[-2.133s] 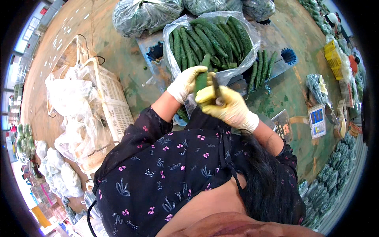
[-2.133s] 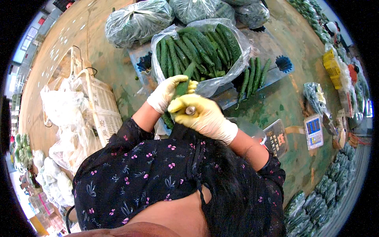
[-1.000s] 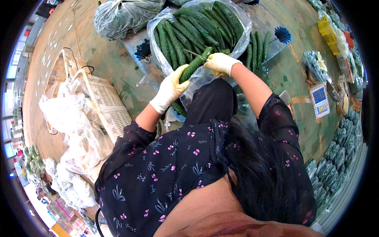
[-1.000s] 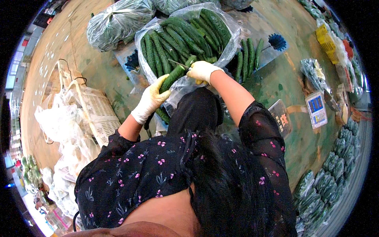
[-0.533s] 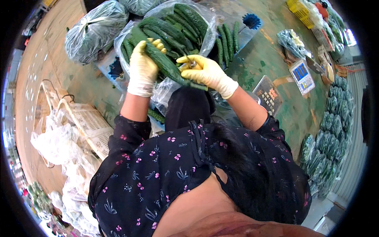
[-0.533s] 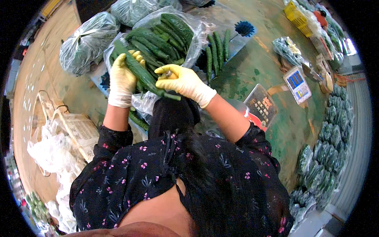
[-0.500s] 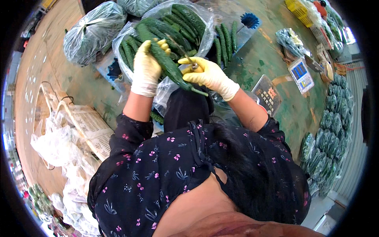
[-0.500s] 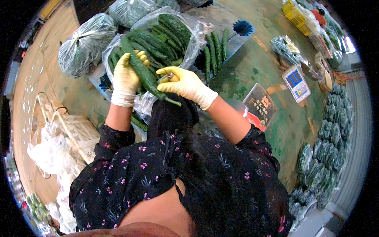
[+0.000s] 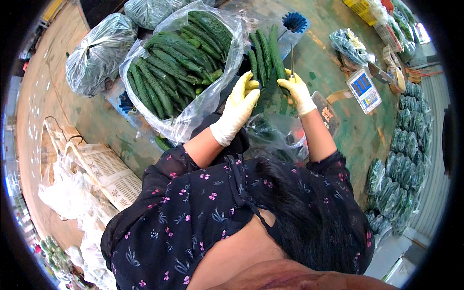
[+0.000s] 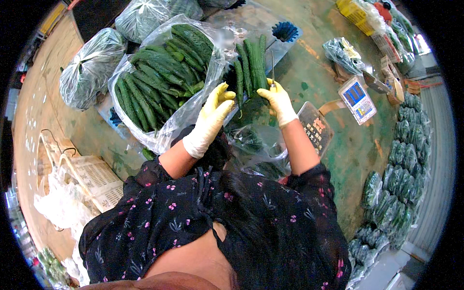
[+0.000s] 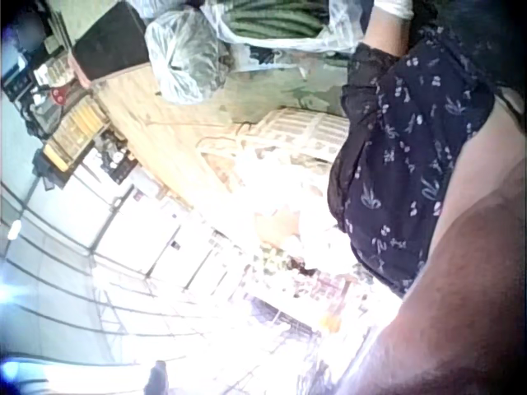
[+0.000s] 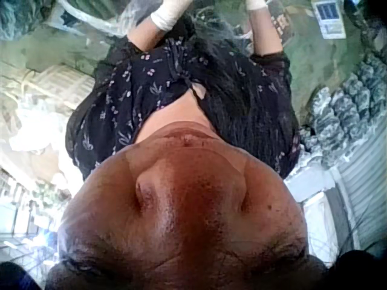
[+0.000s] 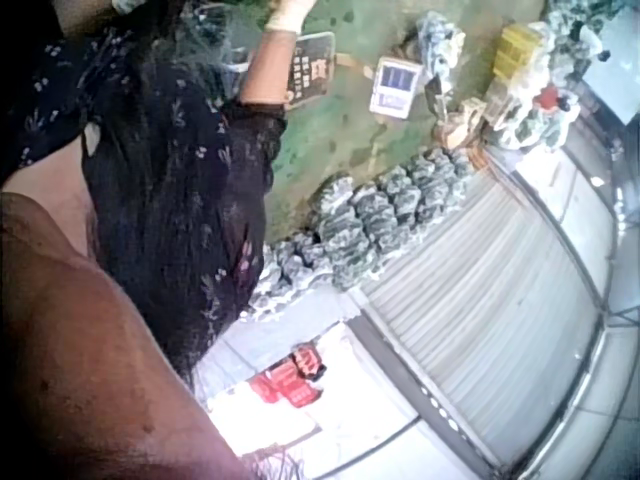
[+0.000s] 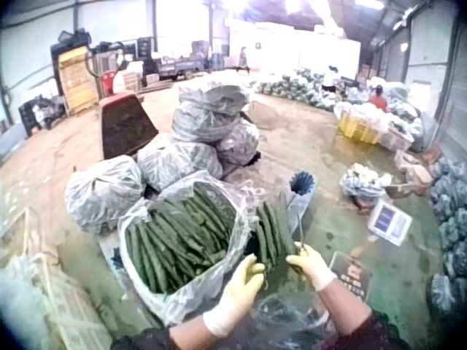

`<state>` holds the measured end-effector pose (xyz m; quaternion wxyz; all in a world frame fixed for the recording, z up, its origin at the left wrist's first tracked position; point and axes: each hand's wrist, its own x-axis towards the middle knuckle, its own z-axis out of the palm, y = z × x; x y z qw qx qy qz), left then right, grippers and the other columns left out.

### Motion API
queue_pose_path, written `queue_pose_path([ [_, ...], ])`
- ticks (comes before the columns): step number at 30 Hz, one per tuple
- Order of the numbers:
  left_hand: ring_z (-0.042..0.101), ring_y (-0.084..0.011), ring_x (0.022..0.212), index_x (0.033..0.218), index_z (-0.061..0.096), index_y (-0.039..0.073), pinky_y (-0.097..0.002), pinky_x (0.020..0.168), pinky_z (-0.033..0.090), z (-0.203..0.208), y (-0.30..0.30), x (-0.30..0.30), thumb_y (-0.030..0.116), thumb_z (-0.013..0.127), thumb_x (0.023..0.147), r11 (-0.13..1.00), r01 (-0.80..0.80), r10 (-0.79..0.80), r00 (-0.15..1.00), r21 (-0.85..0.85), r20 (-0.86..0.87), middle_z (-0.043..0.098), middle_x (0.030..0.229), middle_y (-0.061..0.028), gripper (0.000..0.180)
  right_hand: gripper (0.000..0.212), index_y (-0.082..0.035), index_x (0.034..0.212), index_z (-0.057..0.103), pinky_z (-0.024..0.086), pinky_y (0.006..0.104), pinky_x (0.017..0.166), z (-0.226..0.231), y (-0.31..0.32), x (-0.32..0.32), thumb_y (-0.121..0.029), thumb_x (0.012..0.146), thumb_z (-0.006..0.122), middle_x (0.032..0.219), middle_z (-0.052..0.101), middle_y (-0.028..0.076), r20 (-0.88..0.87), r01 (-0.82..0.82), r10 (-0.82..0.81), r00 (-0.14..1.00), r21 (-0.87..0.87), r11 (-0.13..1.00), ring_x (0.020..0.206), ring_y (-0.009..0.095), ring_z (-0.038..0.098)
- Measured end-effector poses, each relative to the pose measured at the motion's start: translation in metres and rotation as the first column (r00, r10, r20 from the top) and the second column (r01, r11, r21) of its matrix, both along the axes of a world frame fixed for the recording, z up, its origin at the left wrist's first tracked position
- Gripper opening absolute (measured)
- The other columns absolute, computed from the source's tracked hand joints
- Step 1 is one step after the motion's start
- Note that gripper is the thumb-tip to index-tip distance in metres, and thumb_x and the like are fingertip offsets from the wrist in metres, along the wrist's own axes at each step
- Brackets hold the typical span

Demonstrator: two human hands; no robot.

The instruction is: The person picks up cucumbers from a large plastic-lined bin, trims the ends using a small knife, and places them into a smaller clear plastic bag. After several cucumbers are inside, the person ties the bag shut and sets it aside before starting a new bag.

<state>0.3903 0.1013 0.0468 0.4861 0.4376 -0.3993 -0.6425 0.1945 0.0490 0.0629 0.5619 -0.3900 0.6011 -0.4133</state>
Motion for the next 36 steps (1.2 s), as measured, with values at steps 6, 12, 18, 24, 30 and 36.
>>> queue_pose_path([
  [6,0.052,-0.0200,0.106,0.134,0.034,0.002,-0.0327,0.093,0.041,0.010,-0.005,-0.004,0.009,0.055,0.085,0.952,-0.018,0.103,0.959,-0.304,0.266,0.053,0.117,-0.0127,0.054,0.060,-0.005,0.119,0.050,0.045,0.0290,0.054,-0.108,-0.076,-0.019,-0.019,0.066,0.073,0.084,0.060,0.005,-0.390,-0.051,0.022,0.921,-0.064,0.997,0.060,0.015,0.054],
  [12,0.053,-0.0193,0.104,0.135,0.034,0.004,-0.0320,0.092,0.042,0.009,-0.012,-0.001,0.006,0.053,0.084,0.959,-0.062,0.146,0.944,-0.275,0.295,0.053,0.118,-0.0120,0.054,0.051,-0.007,0.112,0.055,0.046,0.0375,0.085,-0.115,-0.107,0.016,-0.022,0.066,0.071,0.102,0.062,0.017,-0.770,-0.024,0.007,0.638,-0.011,1.000,0.097,0.032,0.060],
  [18,0.051,-0.0172,0.104,0.132,0.036,0.001,-0.0289,0.094,0.039,0.015,-0.022,0.010,0.009,0.051,0.087,0.957,-0.242,0.264,0.954,-0.158,0.139,0.053,0.116,-0.0099,0.048,0.035,-0.005,0.103,0.057,0.048,0.0389,0.076,-0.123,-0.105,0.030,-0.020,0.071,0.059,0.085,0.063,0.017,-0.712,0.003,-0.094,0.696,-0.127,0.992,0.082,0.033,0.062],
  [24,0.052,-0.0170,0.102,0.130,0.039,0.001,-0.0291,0.092,0.041,0.000,-0.030,0.017,0.009,0.053,0.086,0.931,-0.327,0.335,0.942,-0.163,0.021,0.054,0.114,-0.0101,0.046,0.020,-0.005,0.096,0.055,0.047,0.0370,0.049,-0.164,-0.058,0.083,-0.016,0.080,0.055,0.074,0.061,0.013,-0.318,-0.139,0.254,0.914,0.342,0.929,0.055,0.025,0.060],
  [30,0.052,-0.0174,0.105,0.130,0.039,0.000,-0.0290,0.093,0.040,0.001,-0.028,0.021,0.010,0.053,0.087,0.926,-0.314,0.340,0.935,-0.209,0.101,0.054,0.116,-0.0107,0.046,0.036,-0.001,0.103,0.058,0.047,0.0393,0.083,-0.175,-0.024,0.103,-0.025,0.077,0.059,0.099,0.063,0.022,-0.448,-0.101,0.276,0.850,0.376,0.921,0.097,0.034,0.060],
  [36,0.050,-0.0125,0.061,0.133,0.032,0.002,-0.0244,0.049,0.041,-0.007,-0.025,0.008,0.011,0.050,0.088,0.933,-0.233,0.282,0.947,-0.275,0.155,0.050,0.116,-0.0137,0.049,0.063,0.002,0.125,0.047,0.048,0.0294,0.070,-0.117,-0.021,0.047,-0.029,0.073,0.065,0.104,0.062,0.013,-0.303,-0.267,0.319,0.898,0.203,0.942,0.086,0.019,0.059],
])
